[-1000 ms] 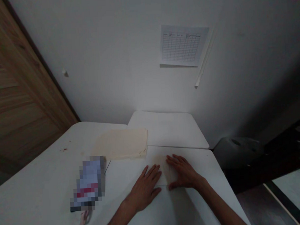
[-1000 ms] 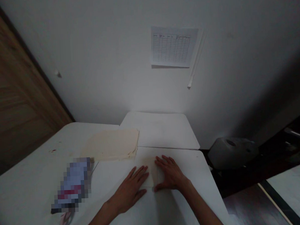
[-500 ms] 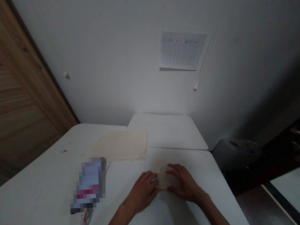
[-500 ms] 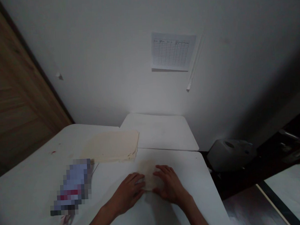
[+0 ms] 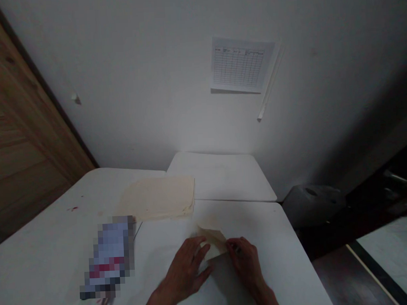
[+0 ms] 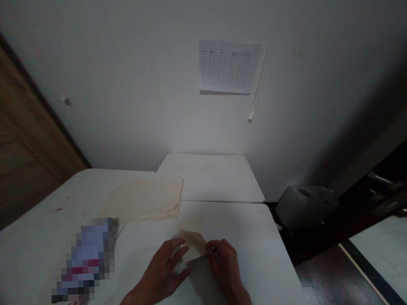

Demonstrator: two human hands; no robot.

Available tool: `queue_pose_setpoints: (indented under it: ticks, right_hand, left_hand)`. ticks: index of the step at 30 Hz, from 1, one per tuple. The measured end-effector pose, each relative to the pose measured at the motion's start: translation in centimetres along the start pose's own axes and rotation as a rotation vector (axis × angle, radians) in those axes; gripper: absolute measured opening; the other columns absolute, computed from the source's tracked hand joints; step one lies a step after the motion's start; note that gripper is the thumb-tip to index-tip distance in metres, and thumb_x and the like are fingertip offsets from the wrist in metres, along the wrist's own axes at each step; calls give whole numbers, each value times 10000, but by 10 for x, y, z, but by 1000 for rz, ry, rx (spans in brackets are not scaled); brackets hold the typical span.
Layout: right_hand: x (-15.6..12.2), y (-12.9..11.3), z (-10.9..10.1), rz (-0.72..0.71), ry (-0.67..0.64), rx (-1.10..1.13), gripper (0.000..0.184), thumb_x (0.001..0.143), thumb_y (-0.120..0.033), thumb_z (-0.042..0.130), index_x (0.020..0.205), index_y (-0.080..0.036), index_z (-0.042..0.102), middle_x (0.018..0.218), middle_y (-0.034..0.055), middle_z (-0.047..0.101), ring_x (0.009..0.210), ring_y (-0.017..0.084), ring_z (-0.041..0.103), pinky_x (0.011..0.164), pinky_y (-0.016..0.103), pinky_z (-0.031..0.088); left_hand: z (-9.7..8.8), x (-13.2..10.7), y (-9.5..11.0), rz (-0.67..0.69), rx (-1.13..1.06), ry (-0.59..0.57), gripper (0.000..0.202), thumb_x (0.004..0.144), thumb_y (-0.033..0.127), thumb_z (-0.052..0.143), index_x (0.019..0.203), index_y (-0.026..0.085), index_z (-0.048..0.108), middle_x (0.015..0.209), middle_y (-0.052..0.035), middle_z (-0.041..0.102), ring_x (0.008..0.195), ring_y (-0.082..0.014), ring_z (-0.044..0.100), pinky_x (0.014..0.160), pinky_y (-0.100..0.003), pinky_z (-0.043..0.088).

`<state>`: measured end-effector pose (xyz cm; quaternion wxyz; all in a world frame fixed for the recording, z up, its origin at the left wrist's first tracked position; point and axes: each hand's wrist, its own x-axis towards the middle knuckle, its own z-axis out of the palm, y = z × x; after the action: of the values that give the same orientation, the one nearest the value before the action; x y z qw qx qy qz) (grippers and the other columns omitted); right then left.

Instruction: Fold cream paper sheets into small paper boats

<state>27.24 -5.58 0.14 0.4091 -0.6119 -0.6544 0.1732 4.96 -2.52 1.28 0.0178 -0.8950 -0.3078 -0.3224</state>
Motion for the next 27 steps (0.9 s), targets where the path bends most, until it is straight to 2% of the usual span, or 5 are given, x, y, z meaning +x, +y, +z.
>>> queue_pose_setpoints:
  ticks: [4, 9, 18, 22, 27]
  right_hand:
    - [-5, 0, 2, 147, 36, 250, 294, 893, -481, 510, 891, -212, 630, 772, 51, 699, 687, 202, 661, 622, 280, 525]
    - [-6, -3, -1, 215, 99, 284, 317, 870, -518, 531, 778, -216, 560, 684, 32, 668, 638, 194, 642, 577, 259, 497]
    - [-9, 1, -4, 261, 181, -358, 299, 880, -482, 507, 677, -264, 537, 616, 20, 601, 587, 215, 585, 556, 309, 423]
    - [-5, -2, -5, 50, 169, -491, 167, 901, -306, 501, 765, -249, 579, 792, 62, 633, 786, 243, 584, 727, 367, 451]
    - [17, -6, -17, -345, -176, -418, 241, 879, -116, 505, 1006, -265, 644, 1198, 42, 606, 1105, 243, 502, 954, 407, 378]
  left_hand:
    - [-1, -1, -1, 34, 3, -129, 400, 877, 199, 530, 1274, 218, 481, 1378, -130, 485, 1258, -278, 462, 1001, -490, 436]
    - [5, 3, -2, 82, -2, -199, 292, 876, 68, 436, 1047, 222, 615, 1294, -50, 585, 1241, -233, 495, 1029, -452, 419]
    - [-1, 9, 3, 93, -41, -404, 314, 809, 73, 464, 1066, 190, 600, 1305, -59, 583, 1221, -238, 518, 1013, -436, 435]
    - [-7, 17, 6, 76, -66, -418, 346, 788, 78, 471, 1085, 208, 591, 1276, -56, 603, 1199, -237, 536, 1013, -436, 428]
    - [-12, 18, 4, 60, -99, -448, 397, 757, 67, 464, 1115, 195, 578, 1270, -66, 605, 1204, -229, 530, 1033, -433, 405]
